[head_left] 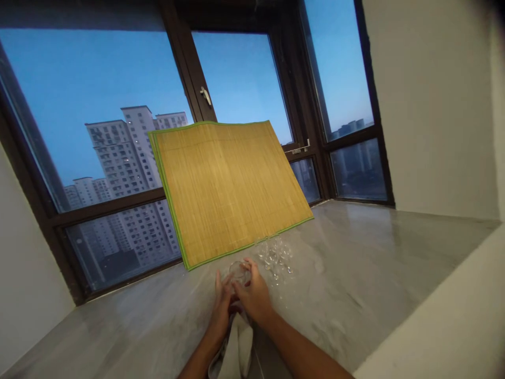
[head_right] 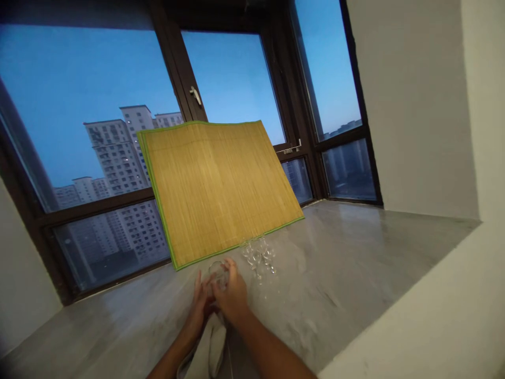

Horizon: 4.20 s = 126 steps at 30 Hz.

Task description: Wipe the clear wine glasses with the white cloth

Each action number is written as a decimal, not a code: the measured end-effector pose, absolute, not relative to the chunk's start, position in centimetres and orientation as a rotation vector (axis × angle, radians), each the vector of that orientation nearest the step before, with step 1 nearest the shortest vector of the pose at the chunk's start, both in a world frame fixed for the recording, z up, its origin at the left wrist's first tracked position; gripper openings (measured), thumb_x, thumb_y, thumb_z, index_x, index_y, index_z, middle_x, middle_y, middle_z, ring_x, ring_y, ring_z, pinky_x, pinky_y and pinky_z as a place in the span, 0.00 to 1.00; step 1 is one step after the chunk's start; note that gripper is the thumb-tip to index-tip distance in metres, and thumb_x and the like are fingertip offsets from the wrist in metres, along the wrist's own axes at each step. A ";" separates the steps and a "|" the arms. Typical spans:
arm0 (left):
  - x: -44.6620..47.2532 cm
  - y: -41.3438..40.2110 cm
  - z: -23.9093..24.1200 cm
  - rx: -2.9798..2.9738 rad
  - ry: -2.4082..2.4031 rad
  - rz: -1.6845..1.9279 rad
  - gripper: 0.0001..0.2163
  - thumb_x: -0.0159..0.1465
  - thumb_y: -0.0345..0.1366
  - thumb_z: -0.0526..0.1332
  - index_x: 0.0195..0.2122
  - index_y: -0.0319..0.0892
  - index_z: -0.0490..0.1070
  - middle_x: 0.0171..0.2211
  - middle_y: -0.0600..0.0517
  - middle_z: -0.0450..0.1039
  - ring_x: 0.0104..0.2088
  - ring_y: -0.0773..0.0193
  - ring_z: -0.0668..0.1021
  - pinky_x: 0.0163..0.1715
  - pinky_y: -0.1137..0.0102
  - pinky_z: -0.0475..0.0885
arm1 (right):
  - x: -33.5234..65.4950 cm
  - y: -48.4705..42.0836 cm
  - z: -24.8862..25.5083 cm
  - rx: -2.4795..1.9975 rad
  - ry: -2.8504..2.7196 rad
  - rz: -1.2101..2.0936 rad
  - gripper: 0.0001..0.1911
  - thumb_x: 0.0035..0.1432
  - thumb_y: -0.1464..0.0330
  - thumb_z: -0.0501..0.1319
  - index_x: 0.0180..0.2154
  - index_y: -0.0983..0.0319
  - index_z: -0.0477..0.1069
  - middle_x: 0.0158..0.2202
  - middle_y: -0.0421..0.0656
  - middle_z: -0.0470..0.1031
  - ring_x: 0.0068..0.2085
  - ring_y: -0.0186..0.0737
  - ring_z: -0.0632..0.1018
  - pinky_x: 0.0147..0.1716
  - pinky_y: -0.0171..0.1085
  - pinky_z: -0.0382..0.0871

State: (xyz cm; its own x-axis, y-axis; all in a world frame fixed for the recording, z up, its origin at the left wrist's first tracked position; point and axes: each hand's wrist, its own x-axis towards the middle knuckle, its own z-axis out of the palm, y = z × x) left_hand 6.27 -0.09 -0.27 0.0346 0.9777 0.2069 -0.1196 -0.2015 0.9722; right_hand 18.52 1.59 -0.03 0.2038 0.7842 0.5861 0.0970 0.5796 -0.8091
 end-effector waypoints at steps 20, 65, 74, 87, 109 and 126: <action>4.9 1.5 -1.4 1.349 1.249 1.439 0.26 0.56 0.58 0.59 0.48 0.45 0.67 0.42 0.49 0.72 0.25 0.69 0.73 0.19 0.74 0.65 | 19.8 4.3 -1.5 -1.031 -1.213 0.331 0.27 0.57 0.61 0.61 0.57 0.61 0.62 0.53 0.52 0.73 0.53 0.49 0.75 0.46 0.44 0.73; 1.7 3.1 -1.1 2.228 1.301 1.221 0.14 0.62 0.46 0.56 0.34 0.46 0.79 0.38 0.45 0.78 0.43 0.52 0.77 0.48 0.59 0.70 | 26.4 -0.9 -1.1 -1.091 -1.742 0.081 0.16 0.55 0.77 0.52 0.44 0.61 0.70 0.39 0.44 0.78 0.41 0.41 0.77 0.43 0.36 0.67; 2.4 2.2 -0.7 2.182 1.403 1.241 0.16 0.57 0.52 0.60 0.32 0.46 0.80 0.36 0.45 0.79 0.41 0.49 0.78 0.46 0.58 0.73 | 27.3 0.5 -2.1 -1.363 -1.517 0.147 0.11 0.55 0.78 0.53 0.36 0.60 0.71 0.33 0.43 0.78 0.36 0.39 0.77 0.35 0.32 0.59; 7.3 4.4 4.8 2.273 1.197 0.515 0.22 0.55 0.55 0.64 0.46 0.49 0.79 0.55 0.46 0.73 0.60 0.49 0.69 0.64 0.56 0.56 | 28.3 0.2 -1.1 -1.522 -1.330 0.210 0.09 0.57 0.75 0.55 0.34 0.60 0.73 0.31 0.43 0.80 0.33 0.39 0.78 0.30 0.33 0.56; -3.3 7.5 0.4 2.195 1.799 0.446 0.40 0.56 0.46 0.57 0.67 0.31 0.50 0.70 0.36 0.43 0.70 0.50 0.49 0.68 0.61 0.44 | 28.8 0.1 -1.0 -1.522 -1.354 0.256 0.10 0.57 0.75 0.54 0.35 0.60 0.73 0.31 0.43 0.79 0.31 0.38 0.76 0.30 0.34 0.53; -6.8 6.5 -0.4 2.122 2.062 0.220 0.30 0.63 0.39 0.48 0.67 0.38 0.51 0.69 0.42 0.51 0.69 0.49 0.51 0.66 0.49 0.47 | 28.8 0.6 -1.6 -1.557 -1.396 0.264 0.08 0.59 0.73 0.54 0.35 0.60 0.72 0.32 0.43 0.79 0.32 0.38 0.76 0.30 0.35 0.52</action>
